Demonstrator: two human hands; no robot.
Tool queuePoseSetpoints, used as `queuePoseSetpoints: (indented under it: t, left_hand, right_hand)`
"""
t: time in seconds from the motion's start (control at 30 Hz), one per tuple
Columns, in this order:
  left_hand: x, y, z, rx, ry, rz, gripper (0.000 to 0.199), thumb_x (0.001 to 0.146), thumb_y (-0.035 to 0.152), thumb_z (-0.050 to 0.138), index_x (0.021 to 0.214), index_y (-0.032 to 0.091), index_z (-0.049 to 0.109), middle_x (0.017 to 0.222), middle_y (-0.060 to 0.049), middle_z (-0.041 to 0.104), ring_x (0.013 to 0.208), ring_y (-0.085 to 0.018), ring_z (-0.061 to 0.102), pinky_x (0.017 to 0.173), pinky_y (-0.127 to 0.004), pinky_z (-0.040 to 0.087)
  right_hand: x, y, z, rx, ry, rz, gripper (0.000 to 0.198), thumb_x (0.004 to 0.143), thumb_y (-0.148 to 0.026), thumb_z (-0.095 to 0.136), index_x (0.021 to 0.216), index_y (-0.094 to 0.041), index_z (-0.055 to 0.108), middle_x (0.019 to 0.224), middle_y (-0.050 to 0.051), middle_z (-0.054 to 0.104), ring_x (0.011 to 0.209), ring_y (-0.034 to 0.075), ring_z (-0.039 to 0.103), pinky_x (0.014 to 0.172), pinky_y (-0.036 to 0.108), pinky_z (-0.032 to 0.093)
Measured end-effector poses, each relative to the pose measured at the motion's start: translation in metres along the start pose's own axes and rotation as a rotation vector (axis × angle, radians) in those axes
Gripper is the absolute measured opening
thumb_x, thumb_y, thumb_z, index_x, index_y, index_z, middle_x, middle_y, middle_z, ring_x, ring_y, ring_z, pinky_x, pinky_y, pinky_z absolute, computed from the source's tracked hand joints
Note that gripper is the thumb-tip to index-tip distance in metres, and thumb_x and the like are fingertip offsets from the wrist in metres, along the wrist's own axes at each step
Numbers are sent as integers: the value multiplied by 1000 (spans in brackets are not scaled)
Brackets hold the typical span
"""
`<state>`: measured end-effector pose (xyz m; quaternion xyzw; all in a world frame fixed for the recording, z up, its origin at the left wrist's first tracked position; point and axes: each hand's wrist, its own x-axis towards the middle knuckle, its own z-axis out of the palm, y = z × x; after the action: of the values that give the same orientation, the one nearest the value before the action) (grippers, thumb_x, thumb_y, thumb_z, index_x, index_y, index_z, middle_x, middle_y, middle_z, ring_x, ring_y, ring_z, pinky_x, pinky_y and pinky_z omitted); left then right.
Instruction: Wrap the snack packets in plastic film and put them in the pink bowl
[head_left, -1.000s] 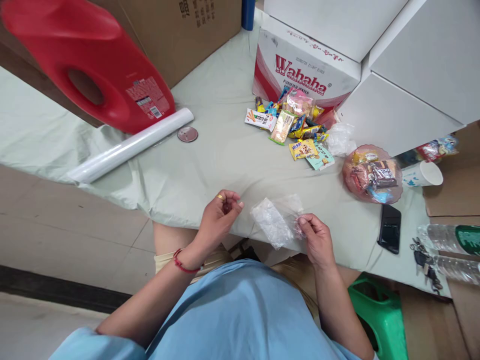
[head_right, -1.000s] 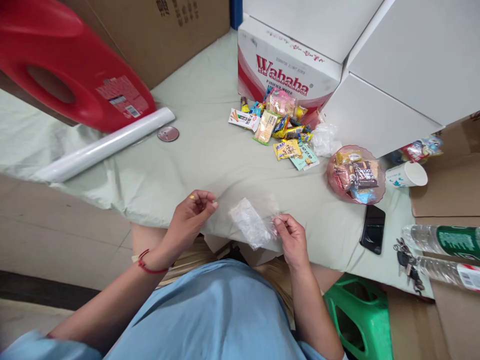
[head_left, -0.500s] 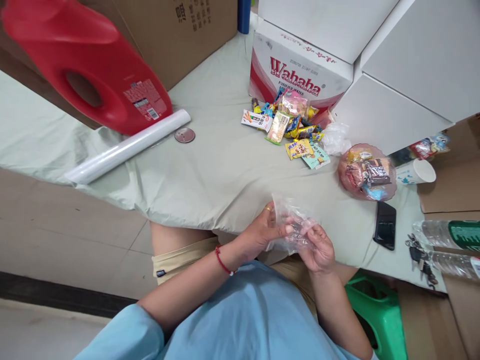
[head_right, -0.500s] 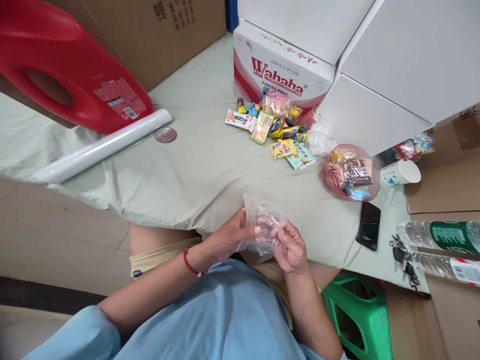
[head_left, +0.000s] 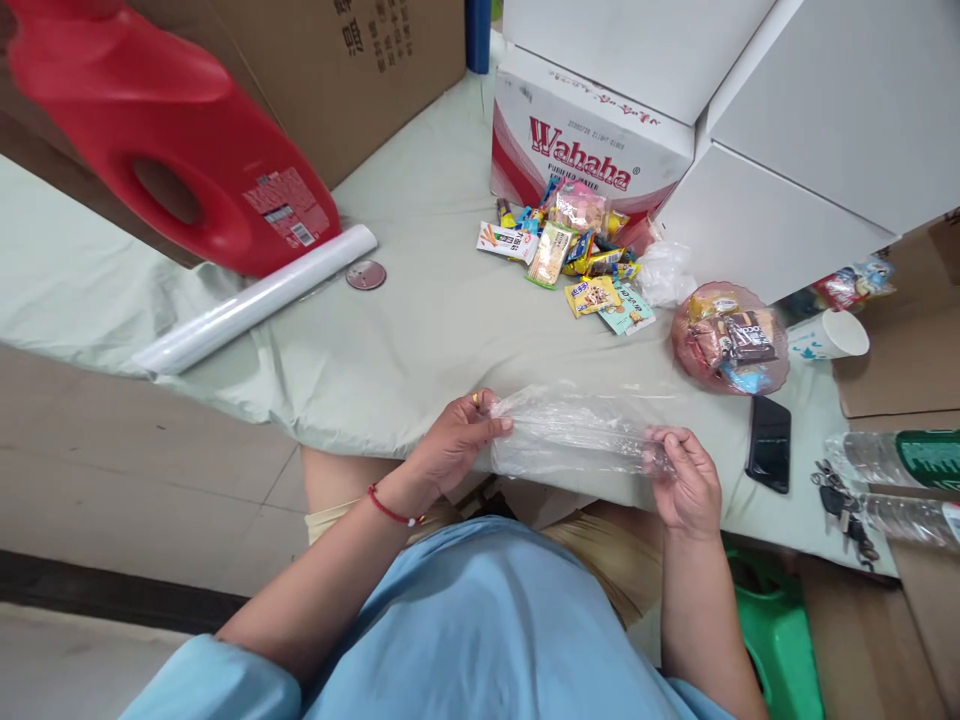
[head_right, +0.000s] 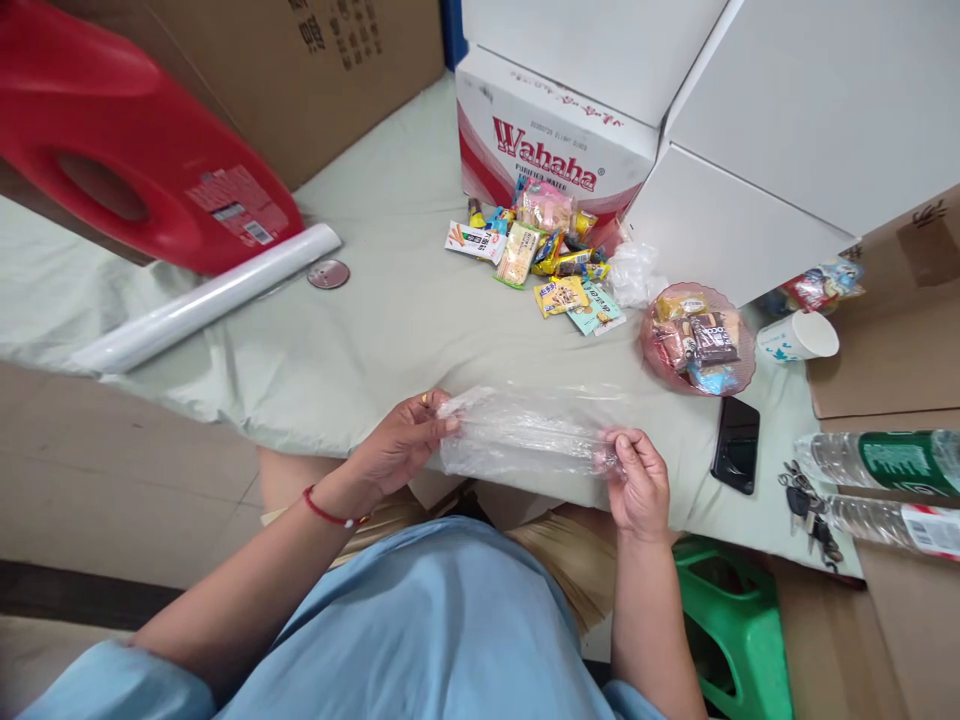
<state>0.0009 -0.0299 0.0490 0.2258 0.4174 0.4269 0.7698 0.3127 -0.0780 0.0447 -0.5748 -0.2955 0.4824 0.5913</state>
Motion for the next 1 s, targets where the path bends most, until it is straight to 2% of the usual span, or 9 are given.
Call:
queuePoseSetpoints:
  t: [0.13, 0.2, 0.37, 0.5, 0.63, 0.73, 0.8, 0.9, 1.0]
  left_hand:
    - [-3, 4, -1, -88, -62, 45, 45, 59, 27, 100, 80, 19, 61, 102, -1, 70, 90, -14, 67, 79, -26, 52]
    - [-1, 7, -7, -98, -61, 59, 46, 60, 26, 99, 79, 19, 58, 98, 0, 69, 85, -13, 66, 75, -25, 52]
    - [7, 10, -22, 4, 165, 96, 54, 55, 22, 99, 95, 20, 63, 87, 2, 68, 75, -9, 61, 68, -21, 48]
    - [8, 2, -25, 72, 268, 79, 72, 52, 20, 93, 117, 19, 64, 83, 4, 67, 76, -11, 61, 73, -23, 47]
    - [6, -6, -21, 162, 298, 92, 62, 55, 24, 87, 113, 16, 66, 75, 6, 61, 71, -10, 55, 72, -24, 43]
    - [6, -9, -18, 195, 327, 107, 52, 56, 26, 84, 104, 17, 67, 76, 6, 61, 71, -10, 53, 72, -25, 42]
    - [7, -10, -17, 209, 341, 121, 47, 56, 26, 83, 98, 18, 66, 78, 5, 61, 74, -11, 54, 73, -26, 43]
    - [8, -11, -16, 218, 337, 142, 43, 54, 25, 84, 91, 19, 63, 81, 4, 62, 76, -11, 55, 76, -26, 45]
    - [6, -12, -14, 219, 297, 140, 44, 54, 26, 85, 91, 19, 63, 83, 4, 62, 79, -12, 57, 78, -27, 46]
  right_hand:
    - [2, 1, 3, -28, -2, 45, 35, 73, -47, 94, 84, -21, 74, 91, 3, 75, 63, 11, 62, 51, 21, 51]
    - [5, 0, 3, -25, 11, 74, 38, 71, -49, 95, 84, -21, 72, 90, 3, 75, 59, 10, 61, 48, 20, 50]
    - [33, -1, 3, -69, -15, 98, 46, 65, -54, 96, 81, -21, 68, 88, 2, 73, 56, 9, 58, 44, 18, 44]
    - [72, 1, 9, -283, -93, 69, 49, 66, -60, 90, 81, -20, 66, 86, 3, 71, 63, 13, 58, 51, 24, 49]
    - [90, -4, 22, -657, 32, -257, 41, 76, -53, 77, 98, -20, 69, 100, 7, 68, 86, 20, 63, 75, 36, 58]
    - [67, -15, 40, -809, 239, -630, 32, 89, -43, 67, 111, -20, 68, 120, 12, 62, 103, 24, 64, 89, 43, 57]
    - [39, -20, 57, -817, 275, -795, 21, 97, -37, 62, 109, -20, 68, 112, 11, 63, 102, 25, 64, 88, 42, 56]
    - [1, -15, 86, -806, -21, -812, 14, 103, -31, 59, 105, -23, 70, 101, 8, 65, 91, 22, 65, 78, 36, 57]
    - [-8, 4, 109, -791, -455, -677, 29, 104, -26, 58, 132, -26, 66, 130, 12, 63, 79, 17, 64, 71, 34, 59]
